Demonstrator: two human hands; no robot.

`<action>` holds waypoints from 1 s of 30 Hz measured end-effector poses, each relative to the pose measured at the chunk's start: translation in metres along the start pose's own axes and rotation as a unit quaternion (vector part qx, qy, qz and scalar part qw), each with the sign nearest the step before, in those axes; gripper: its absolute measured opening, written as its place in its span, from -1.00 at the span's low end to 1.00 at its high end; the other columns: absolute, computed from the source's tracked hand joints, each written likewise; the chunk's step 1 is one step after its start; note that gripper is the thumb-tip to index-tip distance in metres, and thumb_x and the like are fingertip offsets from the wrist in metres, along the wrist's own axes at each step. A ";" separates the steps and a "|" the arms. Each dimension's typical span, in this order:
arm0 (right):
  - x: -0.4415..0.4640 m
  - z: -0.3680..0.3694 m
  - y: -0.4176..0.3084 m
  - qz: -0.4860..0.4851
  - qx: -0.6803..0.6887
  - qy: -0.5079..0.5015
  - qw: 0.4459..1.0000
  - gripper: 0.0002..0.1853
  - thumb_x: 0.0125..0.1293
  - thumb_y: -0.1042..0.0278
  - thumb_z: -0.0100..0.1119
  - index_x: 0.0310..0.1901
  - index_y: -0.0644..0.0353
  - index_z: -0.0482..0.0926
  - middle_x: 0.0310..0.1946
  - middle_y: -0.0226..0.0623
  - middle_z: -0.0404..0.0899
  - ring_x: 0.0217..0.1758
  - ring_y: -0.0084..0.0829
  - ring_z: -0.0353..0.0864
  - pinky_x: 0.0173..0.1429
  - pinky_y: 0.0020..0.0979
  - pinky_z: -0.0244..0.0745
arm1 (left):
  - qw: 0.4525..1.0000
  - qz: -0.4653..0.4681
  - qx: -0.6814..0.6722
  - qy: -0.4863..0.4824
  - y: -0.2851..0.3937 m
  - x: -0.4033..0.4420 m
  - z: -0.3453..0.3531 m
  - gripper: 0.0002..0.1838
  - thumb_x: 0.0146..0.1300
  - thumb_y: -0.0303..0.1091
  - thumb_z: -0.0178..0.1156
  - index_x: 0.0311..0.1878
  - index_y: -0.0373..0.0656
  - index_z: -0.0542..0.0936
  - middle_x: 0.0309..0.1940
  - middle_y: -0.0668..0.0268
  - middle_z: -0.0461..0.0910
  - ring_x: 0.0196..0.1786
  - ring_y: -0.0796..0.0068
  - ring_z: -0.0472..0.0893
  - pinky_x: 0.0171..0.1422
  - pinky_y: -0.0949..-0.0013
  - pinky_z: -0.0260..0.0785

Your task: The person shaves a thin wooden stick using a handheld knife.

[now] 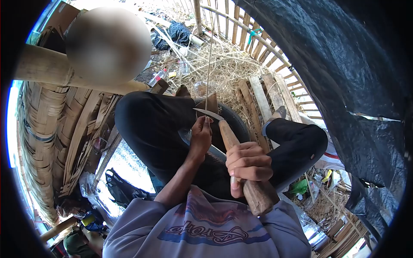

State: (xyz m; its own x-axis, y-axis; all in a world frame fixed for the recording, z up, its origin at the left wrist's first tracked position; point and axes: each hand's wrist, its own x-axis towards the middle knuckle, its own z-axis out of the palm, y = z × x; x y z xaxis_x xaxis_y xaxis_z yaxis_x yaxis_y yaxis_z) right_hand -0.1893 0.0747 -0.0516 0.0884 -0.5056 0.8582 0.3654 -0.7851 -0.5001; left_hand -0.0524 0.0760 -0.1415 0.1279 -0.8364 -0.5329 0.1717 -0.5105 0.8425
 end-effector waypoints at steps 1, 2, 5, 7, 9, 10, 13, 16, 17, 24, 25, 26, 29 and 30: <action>-0.002 0.003 -0.001 0.005 0.001 -0.007 1.000 -0.87 -0.04 0.51 0.14 -0.44 0.30 0.40 -0.68 -0.35 0.44 -0.70 -0.47 0.46 -0.59 -0.41 0.46 | 1.000 0.003 0.029 0.012 0.001 -0.001 0.000 -0.80 0.45 -0.28 -0.16 -0.21 -0.15 0.42 -0.68 0.53 0.18 -0.67 0.78 0.12 -0.62 0.56 -0.04; -0.004 0.006 -0.003 0.018 -0.012 -0.009 1.000 -0.89 -0.05 0.52 0.14 -0.47 0.30 0.41 -0.68 -0.35 0.44 -0.68 -0.46 0.48 -0.57 -0.41 0.47 | 0.998 0.006 0.058 0.025 0.002 -0.002 -0.001 -0.78 0.44 -0.30 -0.16 -0.24 -0.17 0.43 -0.67 0.51 0.23 -0.61 0.76 0.20 -0.52 0.54 0.07; -0.011 0.014 0.001 0.013 -0.024 -0.018 0.999 -0.86 -0.14 0.51 0.23 -0.56 0.22 0.43 -0.67 -0.43 0.42 -0.66 -0.48 0.48 -0.54 -0.46 0.44 | 0.998 0.009 0.058 0.027 -0.001 -0.001 -0.003 -0.78 0.44 -0.30 -0.16 -0.24 -0.19 0.44 -0.66 0.51 0.23 -0.60 0.75 0.20 -0.50 0.54 0.06; -0.012 0.015 0.003 0.011 -0.018 -0.022 1.000 -0.86 -0.15 0.51 0.23 -0.57 0.21 0.43 -0.66 -0.43 0.42 -0.65 -0.48 0.49 -0.53 -0.46 0.43 | 0.998 0.012 0.057 0.032 -0.003 0.001 -0.005 -0.78 0.43 -0.31 -0.15 -0.24 -0.19 0.44 -0.66 0.50 0.23 -0.60 0.74 0.20 -0.50 0.54 0.06; -0.013 0.014 0.003 0.015 -0.016 -0.041 0.999 -0.91 -0.09 0.54 0.15 -0.50 0.26 0.44 -0.66 -0.39 0.45 -0.66 -0.46 0.50 -0.50 -0.42 0.51 | 0.998 0.014 0.056 0.035 -0.004 0.002 -0.005 -0.78 0.43 -0.31 -0.15 -0.24 -0.19 0.44 -0.66 0.50 0.23 -0.59 0.74 0.19 -0.50 0.54 0.06; -0.013 0.014 0.004 0.015 -0.017 -0.040 0.999 -0.91 -0.09 0.54 0.15 -0.50 0.26 0.44 -0.66 -0.39 0.45 -0.66 -0.46 0.50 -0.50 -0.42 0.51 | 0.998 0.015 0.055 0.034 -0.004 0.003 -0.005 -0.78 0.43 -0.31 -0.15 -0.25 -0.19 0.44 -0.66 0.50 0.23 -0.59 0.74 0.19 -0.50 0.54 0.06; -0.016 0.015 0.005 0.011 -0.014 -0.052 0.999 -0.90 -0.07 0.51 0.18 -0.51 0.24 0.44 -0.65 -0.40 0.45 -0.65 -0.47 0.50 -0.49 -0.42 0.51 | 0.997 0.010 0.063 0.040 -0.002 0.001 -0.006 -0.78 0.43 -0.32 -0.15 -0.26 -0.19 0.44 -0.66 0.50 0.23 -0.59 0.74 0.19 -0.49 0.54 0.06; -0.018 0.014 0.005 0.014 -0.019 -0.030 0.999 -0.87 -0.05 0.48 0.22 -0.51 0.23 0.44 -0.64 -0.40 0.46 -0.64 -0.46 0.51 -0.48 -0.43 0.51 | 0.997 0.006 0.062 0.035 -0.001 0.001 -0.004 -0.77 0.43 -0.31 -0.15 -0.27 -0.19 0.45 -0.66 0.51 0.22 -0.59 0.74 0.19 -0.50 0.53 0.06; -0.019 0.015 0.004 0.008 -0.024 -0.051 0.998 -0.86 -0.05 0.46 0.23 -0.51 0.23 0.44 -0.63 -0.40 0.46 -0.63 -0.46 0.51 -0.48 -0.43 0.50 | 0.998 0.005 0.051 0.025 -0.001 0.000 -0.004 -0.77 0.43 -0.31 -0.15 -0.28 -0.19 0.45 -0.67 0.51 0.22 -0.59 0.74 0.18 -0.50 0.53 0.05; -0.029 0.018 0.016 -0.009 -0.068 -0.092 0.993 -0.85 -0.07 0.43 0.27 -0.54 0.20 0.45 -0.64 -0.42 0.46 -0.61 -0.49 0.53 -0.46 -0.44 0.51 | 0.997 0.031 0.072 -0.013 -0.008 -0.001 0.001 -0.75 0.43 -0.31 -0.14 -0.23 -0.24 0.48 -0.55 0.44 0.41 -0.49 0.71 0.35 -0.38 0.51 0.23; -0.029 0.018 0.019 -0.012 -0.067 -0.094 0.993 -0.83 -0.08 0.42 0.30 -0.54 0.20 0.46 -0.64 -0.43 0.45 -0.61 -0.50 0.53 -0.45 -0.45 0.51 | 0.998 0.015 0.062 -0.018 -0.008 -0.001 0.000 -0.75 0.43 -0.31 -0.13 -0.21 -0.25 0.49 -0.51 0.42 0.44 -0.46 0.70 0.37 -0.35 0.50 0.26; -0.028 0.017 0.019 -0.010 -0.077 -0.079 0.994 -0.73 -0.21 0.27 0.40 -0.59 0.12 0.44 -0.67 -0.52 0.41 -0.61 -0.54 0.51 -0.48 -0.53 0.47 | 0.998 -0.003 0.051 -0.022 -0.008 -0.001 0.000 -0.74 0.43 -0.30 -0.13 -0.20 -0.26 0.50 -0.47 0.40 0.47 -0.44 0.69 0.39 -0.31 0.50 0.30; -0.027 0.016 0.021 -0.017 -0.087 -0.077 0.993 -0.75 -0.22 0.28 0.37 -0.58 0.13 0.46 -0.67 -0.51 0.42 -0.61 -0.52 0.52 -0.47 -0.50 0.46 | 0.998 0.021 0.042 -0.038 -0.008 -0.001 -0.001 -0.73 0.43 -0.28 -0.12 -0.18 -0.27 0.50 -0.45 0.39 0.48 -0.42 0.70 0.41 -0.31 0.51 0.31; -0.029 0.016 0.024 -0.017 -0.088 -0.076 0.993 -0.75 -0.22 0.28 0.37 -0.58 0.13 0.46 -0.67 -0.51 0.42 -0.61 -0.52 0.52 -0.47 -0.50 0.46 | 0.998 0.021 0.043 -0.038 -0.009 0.000 -0.003 -0.73 0.43 -0.28 -0.12 -0.18 -0.27 0.50 -0.45 0.39 0.48 -0.42 0.70 0.41 -0.31 0.51 0.31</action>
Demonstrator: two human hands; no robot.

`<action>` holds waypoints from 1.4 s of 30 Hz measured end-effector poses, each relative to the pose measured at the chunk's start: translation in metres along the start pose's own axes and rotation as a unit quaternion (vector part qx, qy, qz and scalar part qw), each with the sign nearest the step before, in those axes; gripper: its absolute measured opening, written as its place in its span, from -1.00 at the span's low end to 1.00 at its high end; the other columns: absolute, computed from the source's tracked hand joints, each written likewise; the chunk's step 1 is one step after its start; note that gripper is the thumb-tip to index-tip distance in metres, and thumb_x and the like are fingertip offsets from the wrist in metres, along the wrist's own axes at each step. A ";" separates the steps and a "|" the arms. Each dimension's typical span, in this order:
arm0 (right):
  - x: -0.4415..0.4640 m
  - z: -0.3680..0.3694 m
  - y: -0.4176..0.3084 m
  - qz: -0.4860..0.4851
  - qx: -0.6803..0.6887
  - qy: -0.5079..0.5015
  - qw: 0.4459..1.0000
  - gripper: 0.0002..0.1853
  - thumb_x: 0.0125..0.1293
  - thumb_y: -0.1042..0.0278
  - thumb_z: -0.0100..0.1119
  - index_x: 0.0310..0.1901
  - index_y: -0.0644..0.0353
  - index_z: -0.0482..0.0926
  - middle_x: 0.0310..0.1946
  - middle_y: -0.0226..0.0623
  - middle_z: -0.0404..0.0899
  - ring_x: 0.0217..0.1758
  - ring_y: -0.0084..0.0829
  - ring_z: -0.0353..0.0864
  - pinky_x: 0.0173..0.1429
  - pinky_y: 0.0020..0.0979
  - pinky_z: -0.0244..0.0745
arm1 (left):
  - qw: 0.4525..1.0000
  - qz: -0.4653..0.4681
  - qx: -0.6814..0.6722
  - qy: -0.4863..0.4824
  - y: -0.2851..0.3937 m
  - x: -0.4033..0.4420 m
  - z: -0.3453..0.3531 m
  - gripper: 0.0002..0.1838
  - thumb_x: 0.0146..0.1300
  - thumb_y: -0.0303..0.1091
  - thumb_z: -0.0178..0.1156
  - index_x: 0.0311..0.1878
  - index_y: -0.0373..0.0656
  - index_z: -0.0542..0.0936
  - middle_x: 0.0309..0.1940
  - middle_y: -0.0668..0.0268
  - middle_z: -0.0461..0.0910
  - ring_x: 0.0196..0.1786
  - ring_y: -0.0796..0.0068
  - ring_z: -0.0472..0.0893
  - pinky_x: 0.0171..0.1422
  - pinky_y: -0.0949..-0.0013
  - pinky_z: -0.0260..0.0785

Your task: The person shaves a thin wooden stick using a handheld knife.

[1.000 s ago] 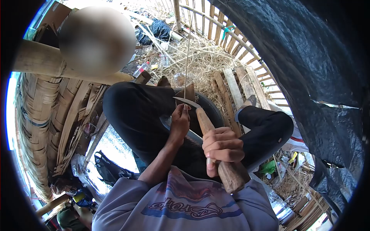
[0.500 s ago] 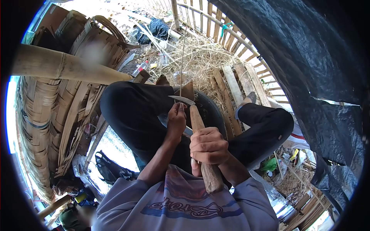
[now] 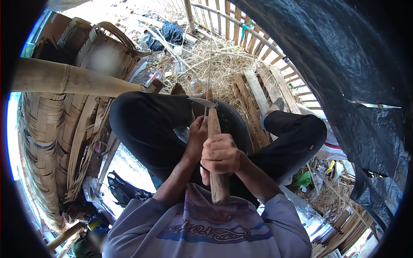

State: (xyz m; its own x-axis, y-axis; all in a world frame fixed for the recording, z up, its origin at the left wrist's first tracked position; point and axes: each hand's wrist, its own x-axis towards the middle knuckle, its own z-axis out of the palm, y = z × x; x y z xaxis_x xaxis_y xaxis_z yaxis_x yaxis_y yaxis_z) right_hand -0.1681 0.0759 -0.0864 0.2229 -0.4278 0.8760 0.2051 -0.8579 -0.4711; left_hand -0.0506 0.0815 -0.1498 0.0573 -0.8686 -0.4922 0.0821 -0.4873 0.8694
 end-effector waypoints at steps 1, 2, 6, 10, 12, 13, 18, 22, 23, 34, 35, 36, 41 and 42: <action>-0.004 0.002 0.003 0.003 -0.004 -0.008 1.000 -0.76 -0.23 0.28 0.35 -0.58 0.13 0.46 -0.67 -0.51 0.42 -0.60 -0.51 0.52 -0.47 -0.48 0.46 | 1.000 -0.011 0.004 -0.025 -0.004 0.000 -0.003 -0.73 0.43 -0.27 -0.12 -0.17 -0.27 0.50 -0.42 0.38 0.50 -0.40 0.69 0.43 -0.29 0.50 0.33; -0.006 0.003 0.007 0.005 -0.008 -0.017 1.000 -0.76 -0.23 0.27 0.34 -0.57 0.13 0.46 -0.67 -0.50 0.42 -0.59 -0.50 0.53 -0.46 -0.46 0.45 | 0.999 -0.021 0.008 -0.050 -0.003 0.000 -0.004 -0.73 0.43 -0.27 -0.11 -0.15 -0.27 0.49 -0.40 0.37 0.51 -0.37 0.69 0.45 -0.27 0.50 0.34; -0.007 -0.001 0.018 0.007 -0.028 -0.013 1.000 -0.76 -0.26 0.24 0.30 -0.56 0.14 0.46 -0.66 -0.48 0.41 -0.59 -0.47 0.52 -0.46 -0.45 0.44 | 0.999 0.007 -0.013 -0.048 0.016 -0.029 0.009 -0.74 0.43 -0.27 -0.11 -0.09 -0.27 0.46 -0.33 0.34 0.53 -0.31 0.66 0.50 -0.19 0.50 0.40; -0.003 -0.011 0.027 0.028 -0.042 0.017 0.999 -0.80 -0.28 0.41 0.28 -0.57 0.14 0.43 -0.68 -0.47 0.36 -0.64 -0.46 0.48 -0.50 -0.46 0.41 | 0.993 0.087 0.003 -0.084 0.016 -0.041 0.011 -0.71 0.42 -0.26 -0.09 -0.01 -0.28 0.45 -0.25 0.29 0.55 -0.19 0.62 0.51 -0.08 0.51 0.39; -0.001 -0.012 0.023 0.027 -0.044 0.025 0.998 -0.81 -0.28 0.44 0.26 -0.57 0.14 0.43 -0.68 -0.46 0.35 -0.64 -0.46 0.47 -0.50 -0.45 0.41 | 0.995 0.037 -0.015 -0.096 0.005 -0.033 0.005 -0.72 0.43 -0.26 -0.10 -0.02 -0.28 0.46 -0.25 0.29 0.55 -0.18 0.62 0.51 -0.08 0.50 0.38; -0.001 -0.011 0.021 0.025 -0.043 0.033 0.998 -0.82 -0.29 0.47 0.24 -0.57 0.14 0.43 -0.68 -0.46 0.35 -0.65 -0.46 0.46 -0.51 -0.45 0.40 | 0.994 -0.013 -0.033 -0.104 0.001 -0.032 0.003 -0.72 0.43 -0.26 -0.10 -0.02 -0.27 0.46 -0.25 0.29 0.55 -0.17 0.61 0.50 -0.08 0.50 0.38; 0.002 -0.015 0.004 0.027 -0.025 0.007 0.999 -0.87 -0.22 0.50 0.18 -0.55 0.22 0.45 -0.66 -0.39 0.45 -0.64 -0.43 0.51 -0.46 -0.43 0.50 | 0.998 -0.032 -0.005 -0.055 -0.001 -0.035 0.005 -0.74 0.44 -0.28 -0.13 -0.14 -0.25 0.48 -0.40 0.37 0.49 -0.31 0.68 0.44 -0.22 0.54 0.31; 0.003 -0.018 0.002 0.030 -0.020 0.005 0.999 -0.88 -0.21 0.49 0.17 -0.55 0.22 0.45 -0.66 -0.39 0.45 -0.63 -0.43 0.51 -0.46 -0.42 0.51 | 0.998 -0.041 0.023 -0.044 -0.001 -0.035 0.005 -0.75 0.44 -0.28 -0.14 -0.15 -0.23 0.48 -0.50 0.44 0.42 -0.42 0.71 0.37 -0.33 0.55 0.26; 0.002 -0.019 0.003 0.025 -0.021 0.003 0.999 -0.88 -0.21 0.49 0.17 -0.55 0.22 0.45 -0.66 -0.39 0.45 -0.63 -0.43 0.51 -0.46 -0.43 0.51 | 0.999 -0.032 0.009 -0.035 0.000 -0.037 0.006 -0.75 0.44 -0.28 -0.14 -0.17 -0.22 0.48 -0.54 0.47 0.38 -0.46 0.72 0.33 -0.37 0.55 0.22; 0.005 -0.015 0.013 0.012 0.012 0.016 1.000 -0.88 -0.19 0.52 0.19 -0.56 0.24 0.44 -0.66 -0.39 0.45 -0.64 -0.43 0.51 -0.47 -0.44 0.50 | 0.999 0.015 0.028 -0.010 -0.012 -0.033 -0.010 -0.76 0.43 -0.31 -0.13 -0.22 -0.22 0.48 -0.54 0.42 0.40 -0.46 0.69 0.31 -0.38 0.50 0.20; 0.004 -0.016 0.014 0.007 0.017 0.016 1.000 -0.88 -0.19 0.52 0.19 -0.56 0.24 0.44 -0.65 -0.39 0.46 -0.65 -0.44 0.50 -0.47 -0.44 0.50 | 0.999 0.014 0.029 -0.011 -0.010 -0.032 -0.010 -0.76 0.43 -0.31 -0.13 -0.22 -0.22 0.48 -0.54 0.42 0.40 -0.46 0.69 0.31 -0.38 0.50 0.20; 0.003 -0.017 0.015 0.009 0.017 0.017 1.000 -0.88 -0.19 0.52 0.19 -0.56 0.24 0.44 -0.65 -0.39 0.46 -0.65 -0.44 0.50 -0.47 -0.44 0.50 | 0.999 0.014 0.037 -0.014 -0.007 -0.034 -0.010 -0.76 0.43 -0.31 -0.12 -0.21 -0.24 0.49 -0.52 0.40 0.41 -0.44 0.68 0.32 -0.36 0.49 0.22; -0.005 -0.038 0.042 0.055 -0.075 0.041 0.995 -0.83 -0.25 0.50 0.22 -0.56 0.18 0.43 -0.69 -0.46 0.41 -0.66 -0.48 0.48 -0.49 -0.46 0.44 | 0.995 -0.066 0.058 -0.052 0.013 -0.069 0.007 -0.71 0.44 -0.25 -0.11 -0.06 -0.27 0.48 -0.60 0.51 0.30 -0.52 0.73 0.26 -0.45 0.56 0.13; -0.001 -0.043 0.039 0.052 -0.098 0.072 0.991 -0.85 -0.24 0.49 0.20 -0.57 0.18 0.42 -0.69 -0.44 0.42 -0.67 -0.46 0.48 -0.53 -0.46 0.41 | 0.994 -0.072 0.073 -0.046 0.011 -0.068 0.000 -0.71 0.44 -0.25 -0.11 -0.07 -0.26 0.49 -0.63 0.53 0.27 -0.56 0.76 0.22 -0.49 0.58 0.08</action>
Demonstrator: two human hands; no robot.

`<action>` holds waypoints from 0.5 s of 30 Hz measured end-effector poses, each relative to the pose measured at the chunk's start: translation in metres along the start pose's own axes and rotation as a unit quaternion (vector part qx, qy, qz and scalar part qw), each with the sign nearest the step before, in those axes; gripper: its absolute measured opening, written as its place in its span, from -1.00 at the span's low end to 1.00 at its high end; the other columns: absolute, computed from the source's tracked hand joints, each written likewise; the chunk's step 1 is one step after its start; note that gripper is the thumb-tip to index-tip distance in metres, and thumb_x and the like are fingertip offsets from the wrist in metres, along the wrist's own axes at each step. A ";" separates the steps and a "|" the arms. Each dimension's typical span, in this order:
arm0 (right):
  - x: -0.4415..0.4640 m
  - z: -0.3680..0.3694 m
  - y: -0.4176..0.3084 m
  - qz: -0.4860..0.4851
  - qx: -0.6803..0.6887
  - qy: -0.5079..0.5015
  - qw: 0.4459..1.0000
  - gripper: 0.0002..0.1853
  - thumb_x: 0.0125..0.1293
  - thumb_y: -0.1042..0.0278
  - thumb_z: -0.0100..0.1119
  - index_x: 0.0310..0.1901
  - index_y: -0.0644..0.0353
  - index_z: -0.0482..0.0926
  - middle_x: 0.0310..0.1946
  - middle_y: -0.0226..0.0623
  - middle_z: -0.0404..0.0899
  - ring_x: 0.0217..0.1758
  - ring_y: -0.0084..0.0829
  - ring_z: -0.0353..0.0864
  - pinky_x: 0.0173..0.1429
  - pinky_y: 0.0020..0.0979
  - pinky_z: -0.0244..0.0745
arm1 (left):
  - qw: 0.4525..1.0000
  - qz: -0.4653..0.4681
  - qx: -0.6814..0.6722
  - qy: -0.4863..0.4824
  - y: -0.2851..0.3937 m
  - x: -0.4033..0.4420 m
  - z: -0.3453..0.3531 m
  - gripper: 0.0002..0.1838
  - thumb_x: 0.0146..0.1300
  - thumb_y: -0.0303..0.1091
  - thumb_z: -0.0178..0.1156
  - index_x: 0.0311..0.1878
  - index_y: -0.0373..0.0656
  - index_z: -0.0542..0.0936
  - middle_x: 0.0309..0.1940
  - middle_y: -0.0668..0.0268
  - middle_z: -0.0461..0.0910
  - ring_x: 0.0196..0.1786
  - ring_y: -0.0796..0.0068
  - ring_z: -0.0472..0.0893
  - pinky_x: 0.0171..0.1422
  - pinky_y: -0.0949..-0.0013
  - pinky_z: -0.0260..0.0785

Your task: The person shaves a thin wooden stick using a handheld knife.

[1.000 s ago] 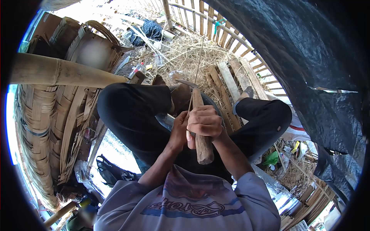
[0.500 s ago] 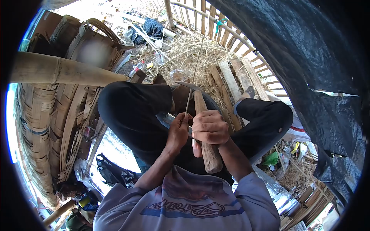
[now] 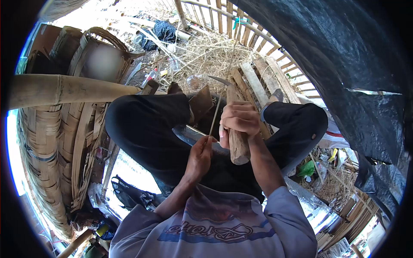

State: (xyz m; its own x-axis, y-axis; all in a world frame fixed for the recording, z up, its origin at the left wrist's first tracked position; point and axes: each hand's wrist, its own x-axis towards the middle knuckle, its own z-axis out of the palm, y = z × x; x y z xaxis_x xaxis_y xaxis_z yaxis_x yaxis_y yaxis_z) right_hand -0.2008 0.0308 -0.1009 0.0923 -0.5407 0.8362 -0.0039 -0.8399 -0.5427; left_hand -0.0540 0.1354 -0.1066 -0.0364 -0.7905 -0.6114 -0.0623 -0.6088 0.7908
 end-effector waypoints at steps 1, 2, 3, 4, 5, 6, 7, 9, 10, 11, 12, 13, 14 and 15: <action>0.005 -0.005 -0.002 -0.004 -0.005 -0.003 1.000 -0.85 -0.24 0.49 0.20 -0.57 0.18 0.42 -0.69 -0.44 0.42 -0.67 -0.46 0.48 -0.53 -0.46 0.41 | 1.000 -0.008 0.012 0.008 -0.001 0.000 -0.006 -0.72 0.44 -0.26 -0.12 -0.08 -0.26 0.49 -0.66 0.56 0.23 -0.60 0.79 0.17 -0.53 0.60 0.03; 0.006 -0.008 -0.006 -0.004 0.014 -0.005 1.000 -0.87 -0.18 0.51 0.16 -0.53 0.22 0.42 -0.68 -0.40 0.43 -0.68 -0.45 0.47 -0.54 -0.44 0.42 | 1.000 -0.009 0.008 0.007 0.002 0.001 -0.009 -0.72 0.44 -0.26 -0.12 -0.08 -0.26 0.49 -0.66 0.56 0.23 -0.60 0.79 0.17 -0.53 0.60 0.03; 0.005 -0.008 -0.011 -0.003 0.036 -0.006 0.999 -0.88 -0.13 0.52 0.12 -0.49 0.25 0.41 -0.67 -0.35 0.43 -0.70 -0.43 0.46 -0.56 -0.43 0.44 | 1.000 -0.030 -0.001 -0.005 0.006 0.004 -0.013 -0.72 0.44 -0.26 -0.12 -0.09 -0.25 0.49 -0.67 0.56 0.22 -0.61 0.79 0.16 -0.55 0.60 0.01; 0.002 -0.005 -0.018 -0.004 0.065 0.010 0.998 -0.89 -0.11 0.51 0.14 -0.50 0.27 0.43 -0.68 -0.33 0.44 -0.69 -0.42 0.47 -0.55 -0.43 0.45 | 0.999 -0.047 -0.009 -0.015 0.009 0.006 -0.018 -0.73 0.44 -0.26 -0.12 -0.10 -0.24 0.50 -0.68 0.57 0.21 -0.63 0.80 0.15 -0.57 0.59 -0.01; 0.003 -0.003 -0.027 -0.008 0.071 0.008 0.997 -0.89 -0.11 0.51 0.14 -0.50 0.27 0.43 -0.68 -0.33 0.44 -0.69 -0.42 0.47 -0.55 -0.43 0.45 | 0.999 -0.044 -0.010 -0.009 0.008 0.007 -0.019 -0.73 0.44 -0.26 -0.12 -0.10 -0.24 0.50 -0.68 0.57 0.21 -0.63 0.80 0.15 -0.57 0.59 -0.01; 0.004 -0.001 -0.036 -0.015 0.111 0.001 0.994 -0.89 -0.12 0.51 0.15 -0.51 0.28 0.43 -0.68 -0.33 0.45 -0.69 -0.42 0.47 -0.54 -0.42 0.45 | 0.999 -0.039 -0.013 -0.011 0.005 0.008 -0.019 -0.73 0.44 -0.26 -0.12 -0.10 -0.24 0.50 -0.68 0.56 0.21 -0.63 0.80 0.15 -0.58 0.59 -0.01; 0.004 0.000 -0.044 -0.020 0.150 -0.007 0.988 -0.90 -0.13 0.52 0.15 -0.52 0.28 0.44 -0.68 -0.33 0.46 -0.69 -0.42 0.47 -0.53 -0.42 0.46 | 0.999 -0.036 -0.016 -0.015 0.003 0.008 -0.018 -0.73 0.44 -0.26 -0.12 -0.10 -0.24 0.50 -0.69 0.56 0.21 -0.64 0.79 0.15 -0.58 0.58 -0.01; 0.002 0.001 -0.055 -0.019 0.171 -0.032 0.985 -0.90 -0.13 0.51 0.16 -0.53 0.28 0.45 -0.67 -0.33 0.46 -0.69 -0.42 0.47 -0.53 -0.41 0.47 | 0.999 -0.039 -0.012 -0.011 0.002 0.007 -0.017 -0.72 0.45 -0.25 -0.12 -0.10 -0.25 0.50 -0.68 0.55 0.21 -0.62 0.78 0.16 -0.57 0.58 0.00; 0.001 0.001 -0.057 -0.018 0.188 -0.057 0.980 -0.90 -0.13 0.51 0.16 -0.53 0.28 0.45 -0.67 -0.33 0.47 -0.69 -0.42 0.47 -0.53 -0.41 0.47 | 0.999 -0.031 -0.005 -0.009 0.001 0.007 -0.016 -0.72 0.45 -0.25 -0.12 -0.11 -0.25 0.50 -0.67 0.54 0.22 -0.61 0.78 0.17 -0.56 0.58 0.02; -0.001 0.002 -0.053 -0.017 0.187 -0.056 0.981 -0.90 -0.13 0.51 0.16 -0.53 0.28 0.45 -0.67 -0.33 0.47 -0.69 -0.42 0.47 -0.53 -0.41 0.47 | 1.000 -0.023 0.001 -0.007 0.001 0.006 -0.015 -0.72 0.45 -0.25 -0.13 -0.11 -0.25 0.50 -0.67 0.53 0.23 -0.60 0.77 0.18 -0.54 0.57 0.03; -0.003 0.004 -0.043 -0.017 0.162 -0.037 0.986 -0.88 -0.22 0.50 0.18 -0.57 0.26 0.46 -0.68 -0.36 0.45 -0.68 -0.43 0.48 -0.52 -0.44 0.46 | 1.000 -0.023 0.001 -0.009 0.000 0.006 -0.014 -0.72 0.45 -0.25 -0.13 -0.11 -0.25 0.50 -0.67 0.53 0.23 -0.60 0.77 0.18 -0.54 0.57 0.03; -0.005 0.003 -0.036 -0.017 0.136 -0.019 0.990 -0.86 -0.31 0.50 0.20 -0.60 0.24 0.46 -0.69 -0.39 0.43 -0.66 -0.43 0.49 -0.51 -0.47 0.44 | 1.000 -0.015 0.022 -0.003 -0.004 0.006 -0.011 -0.72 0.44 -0.25 -0.12 -0.11 -0.25 0.50 -0.66 0.53 0.24 -0.59 0.76 0.20 -0.52 0.56 0.06; -0.006 0.001 -0.034 0.020 0.095 -0.019 0.995 -0.86 -0.32 0.50 0.20 -0.61 0.23 0.46 -0.69 -0.40 0.42 -0.67 -0.43 0.49 -0.53 -0.50 0.41 | 0.999 -0.007 0.044 0.004 -0.005 0.006 -0.010 -0.72 0.44 -0.25 -0.12 -0.11 -0.25 0.50 -0.65 0.52 0.25 -0.57 0.75 0.21 -0.50 0.56 0.08; -0.004 -0.001 -0.035 0.019 0.092 -0.018 0.995 -0.86 -0.32 0.50 0.20 -0.61 0.23 0.46 -0.69 -0.40 0.42 -0.67 -0.43 0.49 -0.53 -0.50 0.41 | 0.999 -0.006 0.045 0.001 -0.004 0.005 -0.008 -0.72 0.44 -0.25 -0.12 -0.11 -0.25 0.50 -0.65 0.52 0.25 -0.57 0.75 0.21 -0.50 0.56 0.08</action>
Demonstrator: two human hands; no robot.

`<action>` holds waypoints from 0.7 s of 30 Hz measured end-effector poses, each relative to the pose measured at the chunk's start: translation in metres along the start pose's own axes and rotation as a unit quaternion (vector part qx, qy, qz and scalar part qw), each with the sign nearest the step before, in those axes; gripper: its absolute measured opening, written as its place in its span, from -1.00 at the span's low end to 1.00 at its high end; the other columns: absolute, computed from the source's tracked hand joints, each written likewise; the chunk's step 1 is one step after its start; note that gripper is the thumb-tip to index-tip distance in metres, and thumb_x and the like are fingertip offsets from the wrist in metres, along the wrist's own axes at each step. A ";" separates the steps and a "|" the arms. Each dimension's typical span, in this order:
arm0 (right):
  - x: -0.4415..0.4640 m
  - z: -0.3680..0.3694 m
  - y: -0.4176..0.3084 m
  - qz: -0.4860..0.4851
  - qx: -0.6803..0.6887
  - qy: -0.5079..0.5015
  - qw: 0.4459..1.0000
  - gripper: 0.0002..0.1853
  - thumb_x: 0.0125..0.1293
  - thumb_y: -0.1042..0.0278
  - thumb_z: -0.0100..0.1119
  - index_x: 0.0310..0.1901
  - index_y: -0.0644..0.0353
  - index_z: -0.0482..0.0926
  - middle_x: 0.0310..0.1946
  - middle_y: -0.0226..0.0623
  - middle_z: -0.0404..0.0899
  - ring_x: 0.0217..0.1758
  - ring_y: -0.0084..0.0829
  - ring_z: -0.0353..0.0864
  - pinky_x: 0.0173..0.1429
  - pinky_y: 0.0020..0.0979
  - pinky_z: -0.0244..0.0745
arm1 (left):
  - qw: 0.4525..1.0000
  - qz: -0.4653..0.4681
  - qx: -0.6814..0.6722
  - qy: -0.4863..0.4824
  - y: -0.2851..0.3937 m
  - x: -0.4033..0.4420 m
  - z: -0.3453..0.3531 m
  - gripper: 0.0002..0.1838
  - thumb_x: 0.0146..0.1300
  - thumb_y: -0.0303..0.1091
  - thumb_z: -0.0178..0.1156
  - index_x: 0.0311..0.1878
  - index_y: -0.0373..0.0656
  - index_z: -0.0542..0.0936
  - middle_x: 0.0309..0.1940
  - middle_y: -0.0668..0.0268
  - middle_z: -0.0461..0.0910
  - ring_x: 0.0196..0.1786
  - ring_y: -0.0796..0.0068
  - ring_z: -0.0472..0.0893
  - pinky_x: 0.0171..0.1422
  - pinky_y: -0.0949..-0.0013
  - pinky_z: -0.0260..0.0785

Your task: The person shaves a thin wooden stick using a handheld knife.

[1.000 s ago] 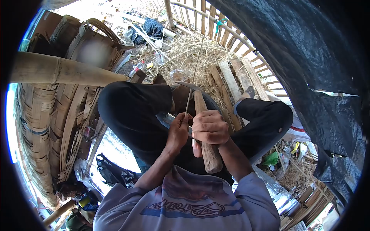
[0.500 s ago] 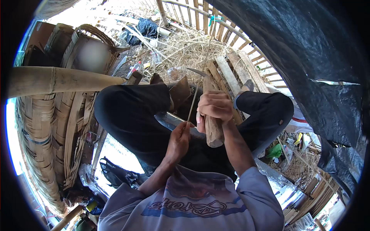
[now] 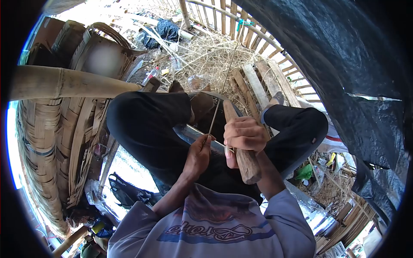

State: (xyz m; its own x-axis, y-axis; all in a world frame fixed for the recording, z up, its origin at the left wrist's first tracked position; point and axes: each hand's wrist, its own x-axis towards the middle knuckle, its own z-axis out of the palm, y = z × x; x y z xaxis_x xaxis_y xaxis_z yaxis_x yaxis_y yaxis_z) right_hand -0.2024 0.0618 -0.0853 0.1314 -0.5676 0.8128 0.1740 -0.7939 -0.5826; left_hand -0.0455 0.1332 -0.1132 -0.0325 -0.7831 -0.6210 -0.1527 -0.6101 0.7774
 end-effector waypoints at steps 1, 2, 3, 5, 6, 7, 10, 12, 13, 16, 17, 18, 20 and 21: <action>0.002 -0.001 -0.002 -0.004 0.011 0.008 1.000 -0.86 -0.32 0.50 0.20 -0.62 0.23 0.46 -0.70 -0.40 0.42 -0.67 -0.43 0.48 -0.53 -0.51 0.40 | 1.000 0.000 0.007 -0.001 0.002 -0.001 0.000 -0.72 0.44 -0.25 -0.12 -0.11 -0.25 0.50 -0.65 0.51 0.26 -0.57 0.74 0.22 -0.49 0.55 0.09; 0.006 -0.002 -0.004 -0.007 0.024 0.016 1.000 -0.86 -0.32 0.50 0.20 -0.62 0.22 0.46 -0.70 -0.40 0.42 -0.68 -0.44 0.48 -0.54 -0.51 0.39 | 1.000 -0.001 0.013 0.000 0.003 -0.001 0.000 -0.72 0.44 -0.24 -0.11 -0.11 -0.25 0.50 -0.64 0.51 0.28 -0.56 0.74 0.23 -0.48 0.55 0.11; 0.010 -0.001 -0.011 -0.013 0.052 0.021 0.998 -0.86 -0.31 0.50 0.20 -0.62 0.23 0.45 -0.70 -0.40 0.42 -0.68 -0.45 0.48 -0.54 -0.51 0.39 | 1.000 -0.001 0.012 0.001 0.003 -0.001 0.000 -0.72 0.44 -0.24 -0.11 -0.11 -0.25 0.50 -0.64 0.51 0.28 -0.56 0.74 0.23 -0.48 0.55 0.11; 0.010 -0.001 -0.016 -0.018 0.064 0.001 0.998 -0.87 -0.31 0.50 0.20 -0.62 0.23 0.45 -0.70 -0.40 0.42 -0.68 -0.45 0.48 -0.55 -0.51 0.39 | 0.998 0.028 0.044 0.019 0.003 0.001 -0.002 -0.71 0.44 -0.24 -0.11 -0.11 -0.25 0.51 -0.65 0.48 0.29 -0.57 0.72 0.25 -0.48 0.53 0.12; 0.009 -0.001 -0.017 -0.022 0.071 -0.016 0.997 -0.87 -0.30 0.51 0.20 -0.62 0.23 0.45 -0.70 -0.40 0.42 -0.68 -0.45 0.49 -0.55 -0.50 0.40 | 0.998 0.027 0.044 0.021 0.003 0.002 -0.002 -0.71 0.44 -0.24 -0.11 -0.11 -0.25 0.51 -0.65 0.48 0.29 -0.57 0.72 0.25 -0.48 0.53 0.12; 0.006 -0.004 -0.009 -0.037 0.060 -0.041 0.997 -0.90 -0.11 0.49 0.17 -0.54 0.28 0.45 -0.69 -0.36 0.45 -0.69 -0.45 0.48 -0.53 -0.42 0.48 | 0.997 0.028 0.062 0.024 0.002 0.000 -0.001 -0.71 0.43 -0.23 -0.11 -0.12 -0.26 0.51 -0.66 0.47 0.29 -0.57 0.71 0.26 -0.48 0.51 0.13; 0.007 -0.004 -0.002 -0.001 0.011 -0.015 1.000 -0.88 -0.11 0.47 0.18 -0.54 0.28 0.45 -0.70 -0.37 0.45 -0.70 -0.44 0.47 -0.53 -0.42 0.48 | 0.996 0.026 0.078 0.020 -0.002 -0.001 0.000 -0.70 0.43 -0.23 -0.10 -0.12 -0.27 0.51 -0.67 0.44 0.31 -0.58 0.70 0.28 -0.49 0.48 0.14; 0.012 -0.009 -0.011 -0.011 0.016 -0.029 0.999 -0.89 -0.10 0.47 0.18 -0.53 0.28 0.45 -0.70 -0.37 0.45 -0.70 -0.44 0.47 -0.55 -0.43 0.48 | 0.997 0.022 0.072 0.021 0.000 0.001 0.001 -0.70 0.43 -0.23 -0.10 -0.12 -0.27 0.51 -0.68 0.43 0.32 -0.59 0.69 0.28 -0.50 0.47 0.14; 0.015 -0.007 -0.019 -0.016 0.054 -0.033 0.998 -0.89 -0.10 0.48 0.17 -0.53 0.28 0.45 -0.69 -0.36 0.45 -0.70 -0.45 0.48 -0.55 -0.43 0.47 | 0.996 0.031 0.080 0.034 0.003 0.000 0.000 -0.70 0.43 -0.24 -0.10 -0.11 -0.27 0.51 -0.68 0.42 0.33 -0.59 0.68 0.29 -0.50 0.46 0.15; 0.017 -0.005 -0.022 -0.020 0.089 -0.041 0.995 -0.90 -0.09 0.48 0.17 -0.55 0.28 0.45 -0.69 -0.36 0.46 -0.71 -0.47 0.48 -0.57 -0.44 0.46 | 0.992 0.042 0.110 0.055 0.008 0.000 -0.002 -0.70 0.42 -0.24 -0.10 -0.09 -0.27 0.51 -0.67 0.34 0.37 -0.58 0.65 0.33 -0.48 0.43 0.18; 0.015 -0.005 -0.016 -0.015 0.089 -0.032 0.995 -0.90 -0.09 0.48 0.18 -0.56 0.28 0.45 -0.69 -0.37 0.45 -0.71 -0.47 0.49 -0.56 -0.45 0.47 | 0.989 0.043 0.131 0.058 0.008 -0.001 -0.002 -0.70 0.42 -0.24 -0.10 -0.09 -0.28 0.51 -0.66 0.27 0.41 -0.57 0.62 0.37 -0.46 0.41 0.21; 0.013 -0.004 -0.013 -0.009 0.088 -0.023 0.996 -0.89 -0.09 0.48 0.18 -0.56 0.28 0.45 -0.70 -0.38 0.45 -0.70 -0.47 0.49 -0.56 -0.45 0.47 | 0.989 0.043 0.132 0.057 0.008 -0.001 -0.001 -0.70 0.42 -0.24 -0.10 -0.09 -0.28 0.51 -0.66 0.27 0.41 -0.57 0.62 0.37 -0.46 0.41 0.21; 0.012 -0.002 -0.013 -0.016 0.086 -0.029 0.996 -0.89 -0.10 0.48 0.18 -0.56 0.28 0.44 -0.70 -0.38 0.44 -0.70 -0.46 0.49 -0.55 -0.45 0.47 | 0.983 0.056 0.153 0.084 0.007 -0.002 -0.001 -0.70 0.42 -0.25 -0.09 -0.09 -0.29 0.51 -0.59 0.12 0.51 -0.51 0.50 0.51 -0.39 0.34 0.30; 0.011 0.000 -0.013 -0.024 0.087 -0.037 0.995 -0.89 -0.11 0.48 0.18 -0.56 0.28 0.44 -0.71 -0.39 0.44 -0.71 -0.46 0.49 -0.54 -0.45 0.47 | 0.983 0.055 0.153 0.084 0.005 -0.002 -0.001 -0.70 0.42 -0.25 -0.09 -0.09 -0.29 0.51 -0.59 0.12 0.51 -0.51 0.50 0.51 -0.39 0.34 0.30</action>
State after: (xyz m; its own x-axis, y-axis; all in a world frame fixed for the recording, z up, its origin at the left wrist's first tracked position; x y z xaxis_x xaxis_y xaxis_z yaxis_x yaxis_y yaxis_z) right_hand -0.2030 0.0656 -0.0686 0.1901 -0.5077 0.8403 0.3474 -0.7657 -0.5413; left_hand -0.0452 0.1312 -0.1081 0.0952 -0.8665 -0.4900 -0.4491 -0.4767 0.7557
